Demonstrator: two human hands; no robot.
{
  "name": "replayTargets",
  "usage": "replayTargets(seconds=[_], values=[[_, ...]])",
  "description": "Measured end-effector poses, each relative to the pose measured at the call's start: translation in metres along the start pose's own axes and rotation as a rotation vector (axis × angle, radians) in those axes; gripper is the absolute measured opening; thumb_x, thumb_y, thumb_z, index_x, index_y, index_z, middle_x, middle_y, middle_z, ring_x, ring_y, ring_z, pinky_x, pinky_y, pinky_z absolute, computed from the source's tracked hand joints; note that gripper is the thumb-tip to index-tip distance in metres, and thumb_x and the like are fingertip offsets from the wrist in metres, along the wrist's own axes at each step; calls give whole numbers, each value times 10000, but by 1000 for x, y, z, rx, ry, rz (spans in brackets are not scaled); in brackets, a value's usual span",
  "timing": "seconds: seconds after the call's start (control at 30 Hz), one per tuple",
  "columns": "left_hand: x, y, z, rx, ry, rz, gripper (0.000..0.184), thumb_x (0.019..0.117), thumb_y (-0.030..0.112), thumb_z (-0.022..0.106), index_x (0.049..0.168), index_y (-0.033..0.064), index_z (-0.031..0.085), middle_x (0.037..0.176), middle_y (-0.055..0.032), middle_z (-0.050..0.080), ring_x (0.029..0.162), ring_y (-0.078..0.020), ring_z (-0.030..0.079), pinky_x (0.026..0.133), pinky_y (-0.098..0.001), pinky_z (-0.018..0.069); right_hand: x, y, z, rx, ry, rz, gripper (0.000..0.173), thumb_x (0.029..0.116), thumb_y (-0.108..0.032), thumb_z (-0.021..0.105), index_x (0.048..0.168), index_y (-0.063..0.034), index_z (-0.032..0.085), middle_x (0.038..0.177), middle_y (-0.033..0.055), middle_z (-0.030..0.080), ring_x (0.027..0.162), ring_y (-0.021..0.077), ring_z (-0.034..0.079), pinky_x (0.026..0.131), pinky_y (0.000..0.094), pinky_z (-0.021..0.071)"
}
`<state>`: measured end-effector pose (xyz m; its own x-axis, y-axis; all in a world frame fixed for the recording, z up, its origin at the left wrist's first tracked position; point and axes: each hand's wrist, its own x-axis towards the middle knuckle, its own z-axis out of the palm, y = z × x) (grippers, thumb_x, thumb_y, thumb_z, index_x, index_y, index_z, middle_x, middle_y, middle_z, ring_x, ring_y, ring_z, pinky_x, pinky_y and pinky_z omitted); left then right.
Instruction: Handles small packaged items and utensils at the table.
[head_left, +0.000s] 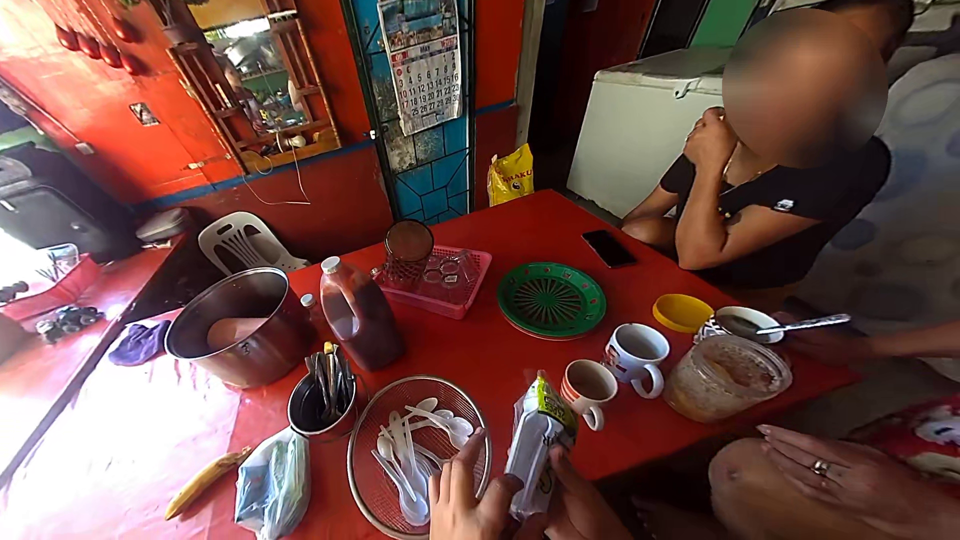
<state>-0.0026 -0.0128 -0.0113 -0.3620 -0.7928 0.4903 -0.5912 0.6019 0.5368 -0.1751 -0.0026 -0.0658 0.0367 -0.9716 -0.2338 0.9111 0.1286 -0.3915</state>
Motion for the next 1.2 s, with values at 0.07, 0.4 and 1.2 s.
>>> replayTargets(seconds=[0.07, 0.4, 1.2], values=[[-3, -5, 8, 154, 59, 101, 181, 921, 427, 717, 1018, 282, 764, 1391, -143, 635, 1201, -268, 635, 918, -467, 492, 4, 0, 4, 16, -2, 2, 598, 837, -420, 809, 1263, -76, 567, 1112, 156, 726, 1008, 266, 735, 880, 460, 619], [8, -11, 12, 270, 244, 141, 153, 964, 220, 615, 969, 235, 767, 1196, -49, 736, 1024, -164, 691, 853, -356, 513, 13, 5, 19, 33, 8, -4, 647, 841, -388, 821, 1306, -47, 526, 1148, 180, 704, 1049, 281, 720, 914, 474, 608], [11, 17, 10, 326, 301, 209, 173, 953, 144, 633, 965, 216, 790, 901, 45, 749, 894, -121, 672, 913, -422, 438, 1, -7, 30, 172, -73, -5, 577, 863, -417, 789, 1266, -64, 573, 1144, 187, 706, 1058, 293, 716, 927, 486, 598]])
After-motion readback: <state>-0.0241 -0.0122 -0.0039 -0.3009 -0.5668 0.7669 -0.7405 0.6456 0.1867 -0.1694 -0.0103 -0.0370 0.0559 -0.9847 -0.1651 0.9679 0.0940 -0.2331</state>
